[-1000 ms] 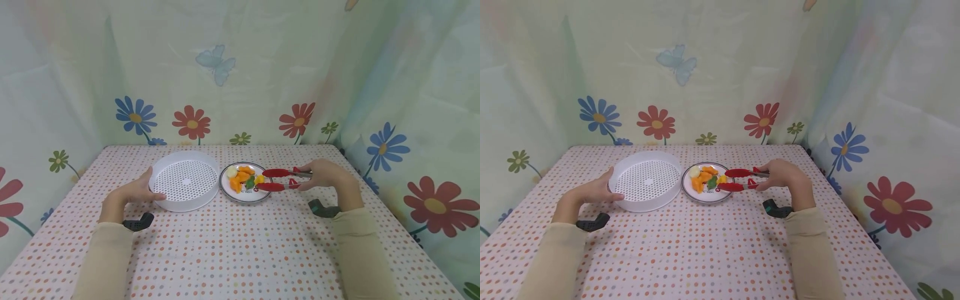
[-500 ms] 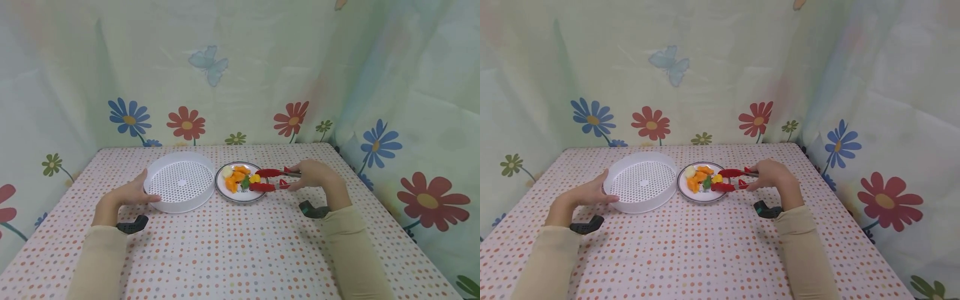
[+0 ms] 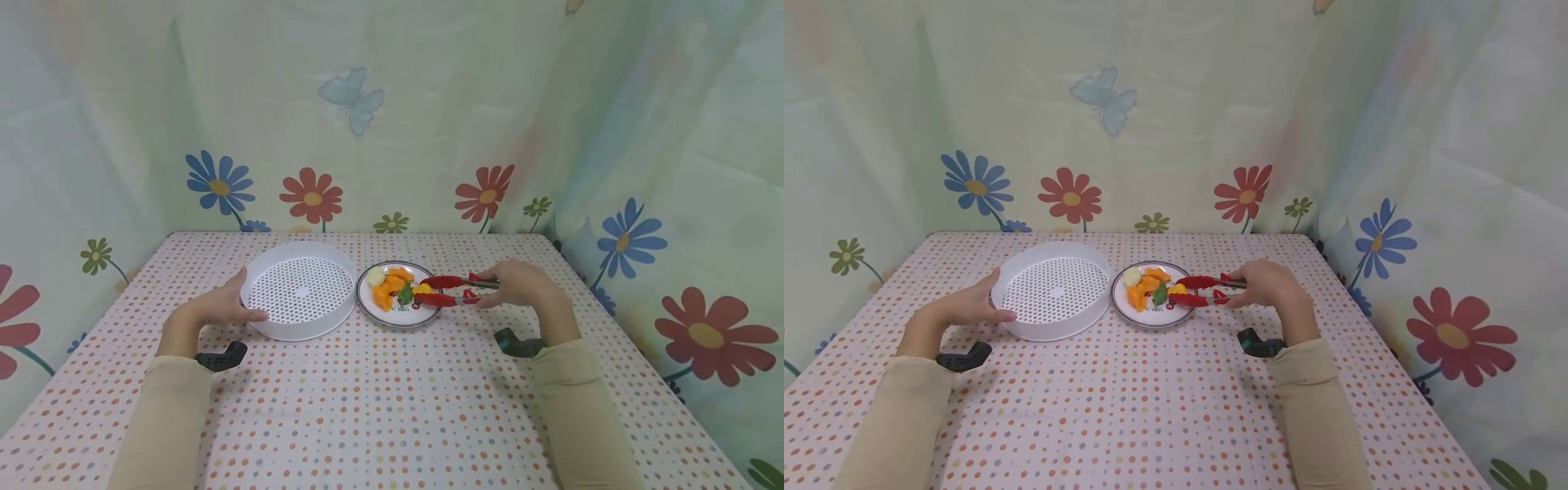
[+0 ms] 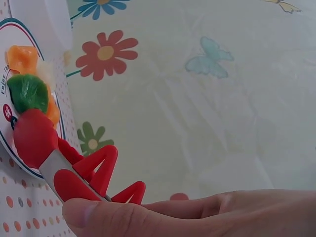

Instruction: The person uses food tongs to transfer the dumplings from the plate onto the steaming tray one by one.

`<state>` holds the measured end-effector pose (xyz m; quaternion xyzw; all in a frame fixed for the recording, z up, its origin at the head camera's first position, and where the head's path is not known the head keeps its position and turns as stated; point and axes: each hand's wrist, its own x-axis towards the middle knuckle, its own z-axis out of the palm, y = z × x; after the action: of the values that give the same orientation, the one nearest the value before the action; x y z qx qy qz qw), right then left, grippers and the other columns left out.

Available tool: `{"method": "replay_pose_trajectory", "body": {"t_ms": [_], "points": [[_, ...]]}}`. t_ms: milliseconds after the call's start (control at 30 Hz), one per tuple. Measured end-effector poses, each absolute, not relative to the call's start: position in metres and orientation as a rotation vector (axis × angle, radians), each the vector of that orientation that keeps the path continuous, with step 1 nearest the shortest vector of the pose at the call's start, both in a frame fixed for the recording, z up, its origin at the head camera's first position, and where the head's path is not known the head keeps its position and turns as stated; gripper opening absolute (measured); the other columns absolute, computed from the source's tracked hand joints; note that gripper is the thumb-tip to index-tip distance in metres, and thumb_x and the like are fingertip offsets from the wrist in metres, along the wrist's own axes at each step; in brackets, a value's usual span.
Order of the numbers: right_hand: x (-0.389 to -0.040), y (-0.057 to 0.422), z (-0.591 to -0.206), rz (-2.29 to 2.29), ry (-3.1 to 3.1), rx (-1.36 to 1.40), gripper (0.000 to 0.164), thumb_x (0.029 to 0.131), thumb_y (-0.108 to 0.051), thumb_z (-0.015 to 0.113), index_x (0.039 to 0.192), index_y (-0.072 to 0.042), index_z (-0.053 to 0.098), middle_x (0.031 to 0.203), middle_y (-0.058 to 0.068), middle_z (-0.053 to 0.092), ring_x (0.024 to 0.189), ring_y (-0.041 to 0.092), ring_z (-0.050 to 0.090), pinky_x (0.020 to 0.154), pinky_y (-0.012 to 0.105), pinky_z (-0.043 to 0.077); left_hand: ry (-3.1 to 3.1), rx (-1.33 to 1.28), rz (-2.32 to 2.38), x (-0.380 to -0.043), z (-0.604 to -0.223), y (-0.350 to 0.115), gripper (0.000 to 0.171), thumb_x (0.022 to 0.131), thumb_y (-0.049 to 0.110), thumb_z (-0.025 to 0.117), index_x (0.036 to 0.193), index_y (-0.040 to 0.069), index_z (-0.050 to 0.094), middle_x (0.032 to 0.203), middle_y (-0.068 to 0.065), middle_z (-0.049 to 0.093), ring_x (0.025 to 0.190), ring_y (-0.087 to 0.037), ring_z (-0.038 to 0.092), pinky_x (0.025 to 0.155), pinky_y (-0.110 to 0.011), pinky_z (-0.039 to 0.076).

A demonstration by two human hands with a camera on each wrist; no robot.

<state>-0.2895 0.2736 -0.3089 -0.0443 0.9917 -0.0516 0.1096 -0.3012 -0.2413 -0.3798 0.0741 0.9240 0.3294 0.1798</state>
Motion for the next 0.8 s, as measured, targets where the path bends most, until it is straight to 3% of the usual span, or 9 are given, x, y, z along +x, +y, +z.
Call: {"method": "replay_pose_trajectory", "body": {"t_ms": [433,800], "points": [[-0.287,0.279,-0.309,-0.106,2.986,-0.217,0.075,0.072,-0.046,0.079,0.133,-0.009,0.056,0.129,0.024,0.058,0.113,0.039,0.054,0.086,0.055,0.05,2.623,0.182,0.901,-0.302,-0.381,-0.241,0.13,0.074,0.054,0.074,0.148,0.004,-0.02,0.156,-0.025,-0.015,0.142,-0.049,-0.007,0.111,-0.068,0.005],[-0.285,0.258,-0.289,-0.158,3.09,-0.24,0.086,0.069,-0.055,0.077,0.138,-0.012,0.049,0.126,0.023,0.06,0.102,0.034,0.056,0.075,0.043,0.054,2.609,0.181,0.873,-0.307,-0.383,-0.242,0.132,0.073,0.057,0.073,0.148,0.005,-0.021,0.156,-0.024,-0.015,0.143,-0.048,-0.007,0.111,-0.068,0.005]]}}
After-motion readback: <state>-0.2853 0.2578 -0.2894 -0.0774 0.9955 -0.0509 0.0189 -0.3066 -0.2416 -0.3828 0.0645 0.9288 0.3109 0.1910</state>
